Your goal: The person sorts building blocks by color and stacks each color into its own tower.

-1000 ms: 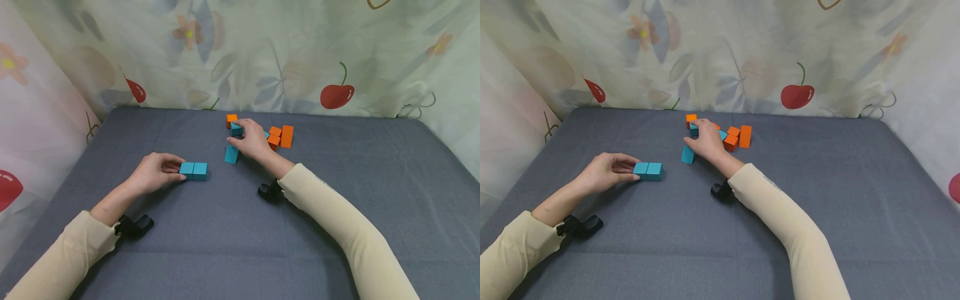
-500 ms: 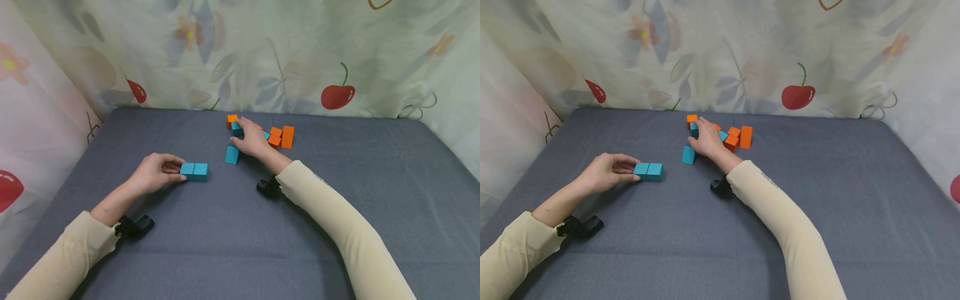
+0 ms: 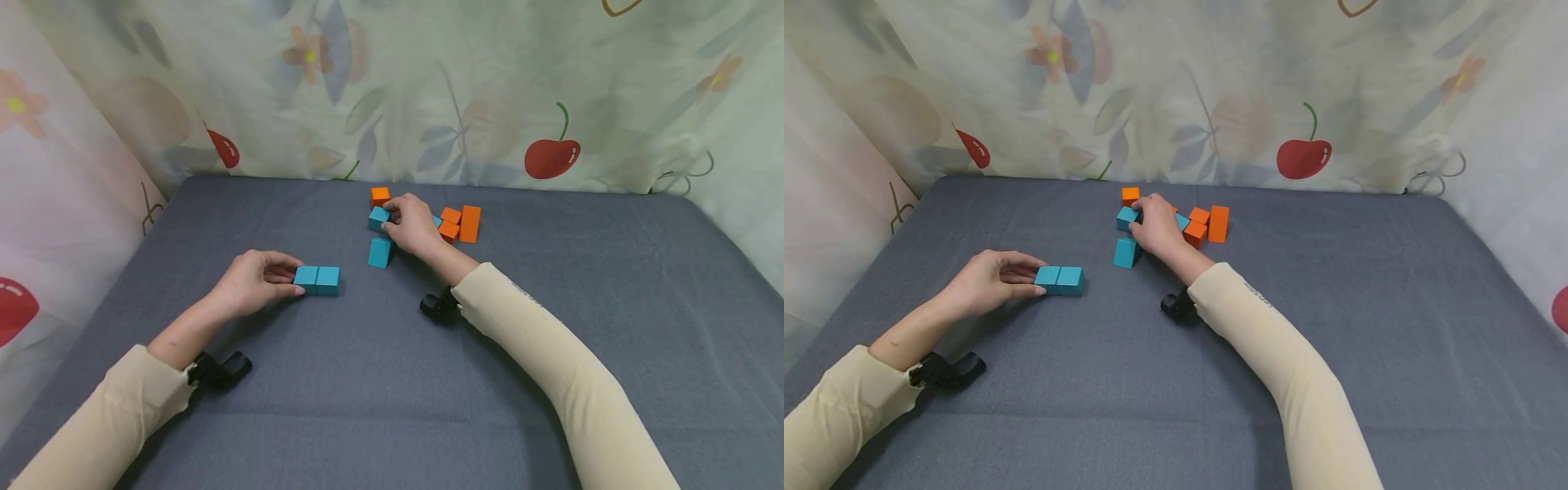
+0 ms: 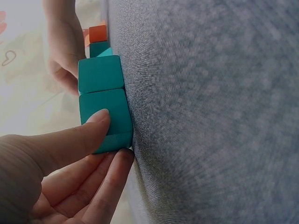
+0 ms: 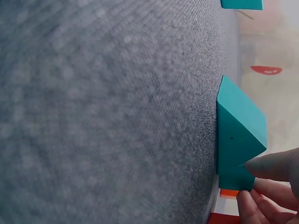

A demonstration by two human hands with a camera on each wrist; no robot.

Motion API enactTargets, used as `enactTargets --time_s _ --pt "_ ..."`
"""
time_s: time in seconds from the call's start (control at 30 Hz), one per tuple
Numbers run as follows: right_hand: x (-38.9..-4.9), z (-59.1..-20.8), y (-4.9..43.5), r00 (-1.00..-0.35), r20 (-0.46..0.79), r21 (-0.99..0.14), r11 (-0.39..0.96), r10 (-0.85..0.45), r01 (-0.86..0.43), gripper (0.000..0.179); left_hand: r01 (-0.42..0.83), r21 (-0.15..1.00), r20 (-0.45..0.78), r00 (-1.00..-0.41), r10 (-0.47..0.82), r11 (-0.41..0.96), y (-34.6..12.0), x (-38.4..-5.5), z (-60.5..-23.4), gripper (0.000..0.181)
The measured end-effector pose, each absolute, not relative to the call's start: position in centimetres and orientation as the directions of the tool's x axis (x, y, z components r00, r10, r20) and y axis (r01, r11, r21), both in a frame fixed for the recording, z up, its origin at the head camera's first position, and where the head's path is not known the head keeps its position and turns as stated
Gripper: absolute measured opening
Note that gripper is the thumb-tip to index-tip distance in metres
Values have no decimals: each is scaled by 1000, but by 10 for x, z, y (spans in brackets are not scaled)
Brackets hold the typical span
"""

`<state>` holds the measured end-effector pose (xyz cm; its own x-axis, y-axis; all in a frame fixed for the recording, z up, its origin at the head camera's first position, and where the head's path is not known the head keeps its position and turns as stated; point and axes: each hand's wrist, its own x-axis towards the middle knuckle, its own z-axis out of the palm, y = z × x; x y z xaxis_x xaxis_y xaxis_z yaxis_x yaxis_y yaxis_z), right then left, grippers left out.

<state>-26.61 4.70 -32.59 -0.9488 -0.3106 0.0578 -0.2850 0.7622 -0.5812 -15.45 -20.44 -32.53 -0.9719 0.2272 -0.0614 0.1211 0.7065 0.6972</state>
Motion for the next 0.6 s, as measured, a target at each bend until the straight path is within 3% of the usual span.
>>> enactTargets --time_s 0.6 --pt "-262 -326 46 -941 108 -625 714 -320 -314 36 127 699 -53 -972 228 704 -204 -155 -326 39"
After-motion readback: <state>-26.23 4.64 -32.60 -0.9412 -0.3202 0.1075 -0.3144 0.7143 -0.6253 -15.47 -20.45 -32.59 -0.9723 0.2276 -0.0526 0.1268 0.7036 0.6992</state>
